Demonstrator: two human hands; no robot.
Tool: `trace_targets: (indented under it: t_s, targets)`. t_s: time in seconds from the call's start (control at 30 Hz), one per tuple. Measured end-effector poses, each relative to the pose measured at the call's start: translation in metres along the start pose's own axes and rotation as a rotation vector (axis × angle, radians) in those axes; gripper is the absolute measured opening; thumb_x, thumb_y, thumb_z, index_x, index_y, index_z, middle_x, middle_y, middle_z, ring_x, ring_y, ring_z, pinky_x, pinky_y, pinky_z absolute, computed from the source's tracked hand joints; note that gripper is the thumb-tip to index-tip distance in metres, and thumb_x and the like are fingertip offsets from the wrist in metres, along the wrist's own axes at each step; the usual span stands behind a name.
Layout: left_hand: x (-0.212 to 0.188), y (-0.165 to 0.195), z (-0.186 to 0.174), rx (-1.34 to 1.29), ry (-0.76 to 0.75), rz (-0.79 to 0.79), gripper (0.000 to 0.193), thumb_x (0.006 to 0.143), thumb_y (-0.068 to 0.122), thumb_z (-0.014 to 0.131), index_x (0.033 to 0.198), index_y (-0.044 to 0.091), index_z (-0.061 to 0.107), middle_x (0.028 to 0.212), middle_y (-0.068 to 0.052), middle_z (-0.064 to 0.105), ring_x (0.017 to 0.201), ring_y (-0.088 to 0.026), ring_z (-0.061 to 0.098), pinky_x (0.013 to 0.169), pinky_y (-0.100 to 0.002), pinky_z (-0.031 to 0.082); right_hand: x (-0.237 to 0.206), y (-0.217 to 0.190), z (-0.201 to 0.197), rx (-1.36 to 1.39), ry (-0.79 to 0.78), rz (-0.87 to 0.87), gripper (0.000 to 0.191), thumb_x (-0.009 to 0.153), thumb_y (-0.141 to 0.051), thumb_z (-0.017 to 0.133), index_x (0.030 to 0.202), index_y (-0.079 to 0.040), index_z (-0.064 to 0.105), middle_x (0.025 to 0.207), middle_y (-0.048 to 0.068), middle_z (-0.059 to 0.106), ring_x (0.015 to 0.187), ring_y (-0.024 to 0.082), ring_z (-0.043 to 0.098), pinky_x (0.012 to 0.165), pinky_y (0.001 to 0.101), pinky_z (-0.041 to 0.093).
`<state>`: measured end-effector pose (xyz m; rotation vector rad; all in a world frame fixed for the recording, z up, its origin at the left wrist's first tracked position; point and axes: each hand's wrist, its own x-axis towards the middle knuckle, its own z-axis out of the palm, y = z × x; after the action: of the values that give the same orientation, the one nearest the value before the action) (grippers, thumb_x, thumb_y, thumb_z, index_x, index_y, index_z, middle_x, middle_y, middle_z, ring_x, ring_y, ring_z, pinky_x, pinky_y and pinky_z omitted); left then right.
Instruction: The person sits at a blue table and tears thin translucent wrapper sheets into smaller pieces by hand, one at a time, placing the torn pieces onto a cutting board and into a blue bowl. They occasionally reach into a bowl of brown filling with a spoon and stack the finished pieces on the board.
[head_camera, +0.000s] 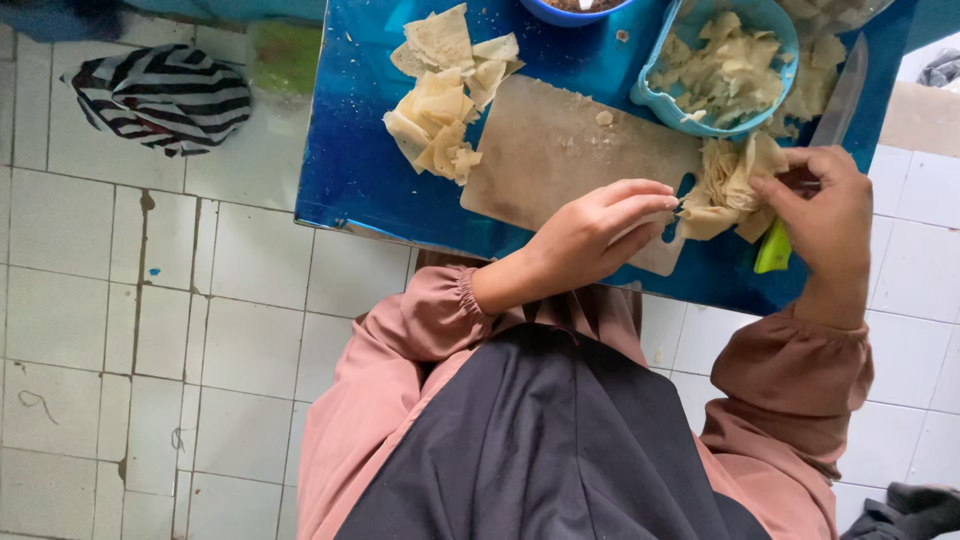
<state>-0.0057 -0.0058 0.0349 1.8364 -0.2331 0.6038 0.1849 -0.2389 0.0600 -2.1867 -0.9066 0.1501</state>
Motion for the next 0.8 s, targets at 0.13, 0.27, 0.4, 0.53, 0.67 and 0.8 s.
trace_targets:
  t_s: [0.13,0.27,0.4,0.53,0.67,0.8]
  targets:
    - [0.000,-0.006,0.009,-0.033,-0.007,-0.027,0.026,0.105,0.010,0.066,0.130,0.009,0.063,0.130,-0.009,0.065,0.114,-0.027,0.070,0.097,-0.033,0.059,-0.005,0.014,-0.004,0.360,0.126,0.186,0.009,0.110,0.003,0.074,0.112,0.008,0.067,0.105,0.014,0.071,0.088,0.013,0.064,0.083,0.0255,0.052]
    - [0.003,-0.017,0.016,-0.320,0.029,-0.214,0.043,0.106,0.018,0.069,0.146,0.009,0.054,0.135,-0.010,0.065,0.122,-0.022,0.068,0.104,-0.034,0.059,-0.015,-0.007,-0.006,0.783,0.091,0.129,0.013,0.106,0.010,0.070,0.116,0.006,0.063,0.114,0.016,0.072,0.099,0.018,0.070,0.097,0.0283,0.058]
    - [0.018,-0.032,0.026,-0.827,-0.005,-0.426,0.067,0.102,0.023,0.071,0.158,0.009,0.036,0.148,-0.010,0.052,0.132,-0.018,0.058,0.109,-0.036,0.054,-0.010,-0.049,0.028,1.041,-0.154,0.148,0.021,0.098,0.011,0.072,0.116,0.006,0.062,0.112,0.017,0.071,0.101,0.020,0.072,0.094,0.0304,0.058]
    - [0.005,-0.040,0.012,-0.950,0.047,-0.401,0.052,0.101,0.020,0.075,0.145,0.004,0.054,0.132,-0.009,0.065,0.118,-0.014,0.065,0.104,-0.030,0.054,-0.002,-0.074,0.055,1.226,-0.289,0.185,0.021,0.097,0.008,0.070,0.116,0.004,0.064,0.111,0.015,0.070,0.099,0.020,0.071,0.091,0.0310,0.057]
    - [-0.014,-0.043,-0.011,-0.825,0.092,-0.417,0.032,0.099,0.015,0.079,0.124,0.001,0.064,0.109,-0.001,0.068,0.099,-0.006,0.063,0.087,-0.023,0.053,-0.003,-0.079,0.069,1.149,-0.238,0.210,0.012,0.104,0.003,0.067,0.116,0.005,0.063,0.112,0.014,0.068,0.100,0.020,0.070,0.093,0.0327,0.058]
    - [-0.022,-0.042,-0.030,-0.639,0.182,-0.415,0.023,0.098,0.013,0.079,0.114,0.003,0.066,0.093,0.005,0.060,0.081,-0.002,0.053,0.070,-0.019,0.044,-0.005,-0.090,0.085,0.956,-0.171,0.039,0.011,0.109,0.005,0.069,0.114,0.005,0.059,0.114,0.014,0.066,0.102,0.020,0.068,0.096,0.0344,0.058]
